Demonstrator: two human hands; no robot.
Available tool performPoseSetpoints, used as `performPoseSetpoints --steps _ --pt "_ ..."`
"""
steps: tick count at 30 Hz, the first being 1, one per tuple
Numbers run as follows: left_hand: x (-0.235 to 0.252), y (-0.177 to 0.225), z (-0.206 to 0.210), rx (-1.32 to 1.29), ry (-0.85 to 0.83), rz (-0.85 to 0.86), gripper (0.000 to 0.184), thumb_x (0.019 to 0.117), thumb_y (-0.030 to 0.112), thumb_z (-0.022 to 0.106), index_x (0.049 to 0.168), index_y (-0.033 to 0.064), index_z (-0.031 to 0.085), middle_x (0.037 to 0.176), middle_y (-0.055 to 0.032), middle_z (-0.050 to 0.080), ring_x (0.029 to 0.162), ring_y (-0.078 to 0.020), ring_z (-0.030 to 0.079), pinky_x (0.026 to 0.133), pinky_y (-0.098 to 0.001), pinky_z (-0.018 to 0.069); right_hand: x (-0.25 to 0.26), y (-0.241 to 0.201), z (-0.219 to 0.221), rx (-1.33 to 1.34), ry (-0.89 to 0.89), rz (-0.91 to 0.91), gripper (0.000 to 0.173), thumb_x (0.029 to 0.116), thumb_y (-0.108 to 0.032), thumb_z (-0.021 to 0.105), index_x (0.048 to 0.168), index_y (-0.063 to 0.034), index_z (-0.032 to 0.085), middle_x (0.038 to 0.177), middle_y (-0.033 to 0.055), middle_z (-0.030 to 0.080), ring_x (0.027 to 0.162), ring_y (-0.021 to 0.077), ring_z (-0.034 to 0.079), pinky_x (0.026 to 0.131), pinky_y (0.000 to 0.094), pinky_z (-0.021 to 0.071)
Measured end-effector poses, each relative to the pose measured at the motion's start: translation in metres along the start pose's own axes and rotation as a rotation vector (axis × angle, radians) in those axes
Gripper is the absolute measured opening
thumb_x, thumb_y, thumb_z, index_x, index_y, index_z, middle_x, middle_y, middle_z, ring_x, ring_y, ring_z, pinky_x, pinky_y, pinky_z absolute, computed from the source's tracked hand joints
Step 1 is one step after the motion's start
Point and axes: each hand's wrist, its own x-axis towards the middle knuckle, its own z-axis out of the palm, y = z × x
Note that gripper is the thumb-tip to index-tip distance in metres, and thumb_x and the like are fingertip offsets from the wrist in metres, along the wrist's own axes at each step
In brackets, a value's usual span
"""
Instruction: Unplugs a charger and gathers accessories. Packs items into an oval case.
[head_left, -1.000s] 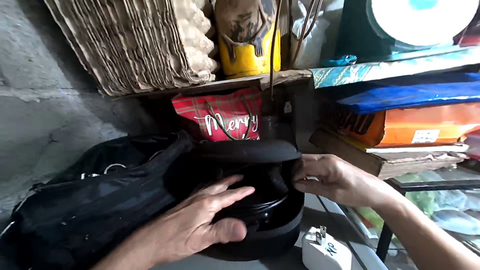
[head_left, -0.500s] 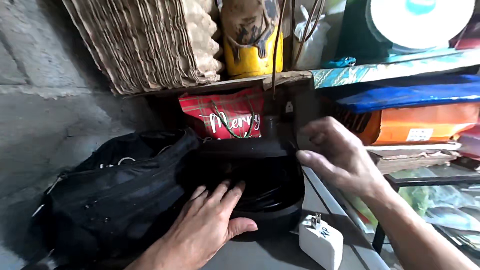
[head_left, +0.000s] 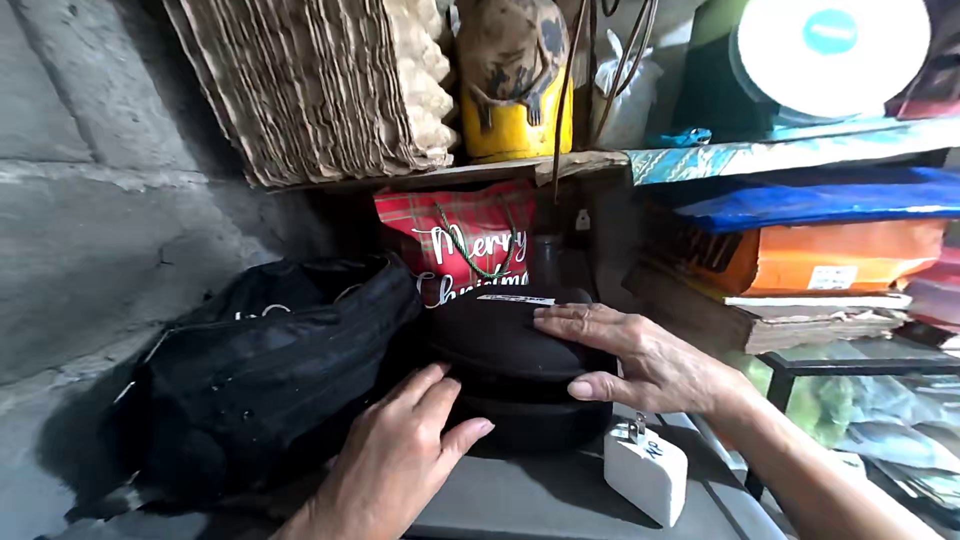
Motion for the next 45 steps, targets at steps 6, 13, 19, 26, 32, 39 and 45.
performPoseSetpoints --steps 6,13,19,26,32,39,45 --pt "0.010 -0.010 -0.008 0.000 0.056 -0.132 0.066 0.0793 0.059 0.072 0.099 -0.0033 0.067 0.098 -0.0223 0.070 0.072 -0.0293 0.071 0.058 -0.0384 0.0589 -0.006 0.009 0.002 0.133 -0.014 -0.036 0.055 0.1062 -0.044 0.048 0.137 -0.0003 0.064 0.140 0.0127 0.064 0.139 0.0181 0.053 0.119 0.0356 0.0362" --pt "0.018 -0.037 -0.001 -0.063 -0.102 -0.032 0.092 0.0824 0.077 0.055 0.135 0.0023 0.064 0.133 -0.0221 0.065 0.109 -0.0339 0.071 0.083 -0.0461 0.0608 0.010 0.013 0.011 0.263 -0.022 -0.084 0.055 0.1027 -0.043 0.053 0.129 0.0027 0.067 0.134 0.0151 0.067 0.134 0.0187 0.056 0.117 0.0360 0.0389" --pt "0.011 -0.044 0.002 -0.184 -0.049 0.009 0.069 0.0839 0.062 0.067 0.118 0.0023 0.074 0.110 -0.0156 0.073 0.096 -0.0197 0.072 0.080 -0.0294 0.0582 -0.004 0.025 0.007 0.211 -0.011 0.046 0.082 0.0899 -0.075 0.054 0.133 -0.0065 0.067 0.137 0.0086 0.065 0.136 0.0188 0.053 0.117 0.0543 0.0350" --pt "0.041 -0.040 0.002 -0.679 -0.338 -0.638 0.069 0.1030 0.060 0.037 0.147 0.0093 0.053 0.147 -0.0087 0.056 0.134 -0.0166 0.054 0.110 -0.0436 0.0472 -0.014 0.036 0.008 0.286 0.085 0.140 0.086 0.0902 -0.075 0.053 0.134 -0.0011 0.063 0.141 0.0112 0.061 0.138 0.0182 0.051 0.117 0.0434 0.0407" --pt "0.076 -0.027 0.025 -0.948 -0.234 -1.153 0.043 0.1059 0.044 0.049 0.137 0.0152 0.059 0.130 -0.0082 0.064 0.121 -0.0219 0.060 0.099 -0.0493 0.0504 -0.042 0.034 0.011 0.362 0.111 0.413 0.106 0.0783 -0.081 0.063 0.151 -0.0059 0.048 0.160 0.0147 0.040 0.143 0.0179 0.044 0.111 0.0345 0.0459" --pt "0.075 -0.017 0.027 -0.743 -0.150 -1.068 0.058 0.1048 0.056 0.043 0.131 0.0097 0.066 0.127 -0.0098 0.068 0.123 -0.0221 0.061 0.103 -0.0504 0.0479 -0.045 0.038 0.025 0.355 0.187 0.330 0.103 0.0847 -0.080 0.057 0.151 -0.0027 0.047 0.158 0.0161 0.043 0.149 0.0232 0.039 0.116 0.0379 0.0436" --pt "0.053 -0.037 0.008 -0.728 -0.365 -0.498 0.116 0.0716 0.093 0.053 0.151 0.0083 0.046 0.141 -0.0039 0.061 0.128 -0.0085 0.058 0.107 -0.0324 0.0499 -0.036 0.038 0.015 0.281 0.138 0.327 0.092 0.0869 -0.076 0.057 0.146 -0.0053 0.055 0.152 0.0132 0.051 0.144 0.0203 0.045 0.115 0.0399 0.0430"
